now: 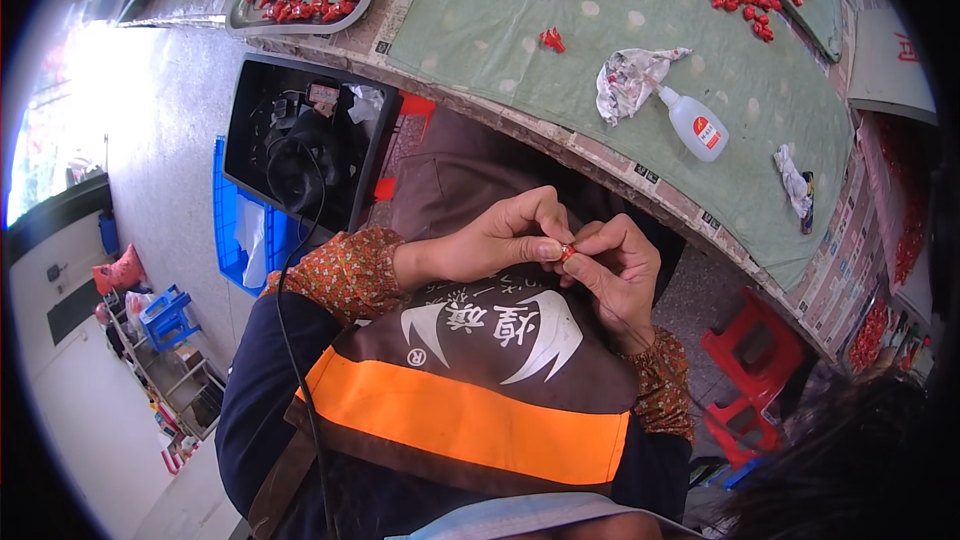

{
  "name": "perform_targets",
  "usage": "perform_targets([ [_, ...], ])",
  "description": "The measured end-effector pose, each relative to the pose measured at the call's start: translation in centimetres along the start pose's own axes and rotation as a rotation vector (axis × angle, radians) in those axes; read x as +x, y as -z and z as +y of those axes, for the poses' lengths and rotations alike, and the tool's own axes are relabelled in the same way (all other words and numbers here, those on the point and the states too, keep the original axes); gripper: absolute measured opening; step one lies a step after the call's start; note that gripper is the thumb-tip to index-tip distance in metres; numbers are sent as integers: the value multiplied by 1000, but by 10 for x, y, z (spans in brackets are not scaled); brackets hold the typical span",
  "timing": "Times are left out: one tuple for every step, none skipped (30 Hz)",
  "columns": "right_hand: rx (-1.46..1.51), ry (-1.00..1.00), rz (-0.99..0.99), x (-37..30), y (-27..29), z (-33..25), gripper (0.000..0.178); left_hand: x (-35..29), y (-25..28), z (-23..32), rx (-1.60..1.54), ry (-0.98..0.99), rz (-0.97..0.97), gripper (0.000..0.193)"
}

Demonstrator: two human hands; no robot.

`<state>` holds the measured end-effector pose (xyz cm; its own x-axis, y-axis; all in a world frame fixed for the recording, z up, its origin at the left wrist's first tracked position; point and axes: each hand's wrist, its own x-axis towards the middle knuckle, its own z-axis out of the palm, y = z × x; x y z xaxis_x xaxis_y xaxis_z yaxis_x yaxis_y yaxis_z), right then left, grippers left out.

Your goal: The person glues small red plastic components together with a glue bottle, assembling them into a finished toy.

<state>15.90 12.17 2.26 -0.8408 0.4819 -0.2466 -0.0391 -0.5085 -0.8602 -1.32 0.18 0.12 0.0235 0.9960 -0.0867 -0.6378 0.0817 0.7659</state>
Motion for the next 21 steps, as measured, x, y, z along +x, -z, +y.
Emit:
perform_targets([
  [-5, 0, 0, 0, 1, 0, 15, 0, 0, 0, 0, 1, 0, 13],
  [-11, 0, -1, 0, 1, 1, 15, 0, 0, -1, -6, -1, 0, 13],
  [-10, 0, 0, 0, 1, 0, 15, 0, 0, -2, -12, -2, 1, 13],
  [-10, -3, 5, 0, 0, 0, 15, 0, 0, -2, -12, -2, 1, 13],
  [-9, -6, 11, 0, 0, -1, 15, 1, 0, -3, -8, -4, -1, 14],
  [-8, -6, 12, 0, 0, -1, 15, 1, 0, -3, -4, -6, -3, 14],
  [2, -5, 8, 0, 1, -1, 15, 1, 0, -3, -4, -5, -4, 14],
  [13, -4, 4, 0, 1, -1, 15, 2, 0, -4, -6, -6, -3, 14],
  [13, -4, 5, 0, 1, -1, 15, 2, 0, -4, -9, -8, -2, 14],
  [13, -6, 4, 0, 2, -1, 15, 2, 0, -4, -8, -7, -2, 14],
  [12, -8, 3, 0, 2, -1, 15, 2, 0, -4, -11, -6, 0, 14],
  [13, -8, 4, 0, 2, -1, 15, 2, 0, -4, -14, -5, 1, 14],
  [18, -6, 5, 0, 2, -1, 15, 2, -1, -5, -14, -4, 1, 14],
  [23, -3, 7, 0, 2, -1, 15, 2, -1, -5, -18, -5, -1, 14],
  [23, -3, 7, 0, 1, -2, 15, 3, -1, -5, -22, -6, -3, 14],
  [27, -8, 8, 0, 1, -2, 15, 3, -1, -5, -21, -6, -3, 14],
  [30, -13, 9, 1, 1, -2, 15, 3, -1, -5, -28, -2, 1, 14],
  [30, -12, 9, 1, 2, -2, 15, 3, -1, -6, -35, 3, 5, 14],
  [32, -11, 5, 1, 2, -2, 15, 3, -1, -5, -35, 2, 5, 14],
  [35, -9, 2, 1, 2, -1, 15, 3, -2, -5, -39, 5, 3, 14],
  [35, -9, 2, 1, 3, -1, 15, 3, -2, -5, -43, 8, 2, 14],
])
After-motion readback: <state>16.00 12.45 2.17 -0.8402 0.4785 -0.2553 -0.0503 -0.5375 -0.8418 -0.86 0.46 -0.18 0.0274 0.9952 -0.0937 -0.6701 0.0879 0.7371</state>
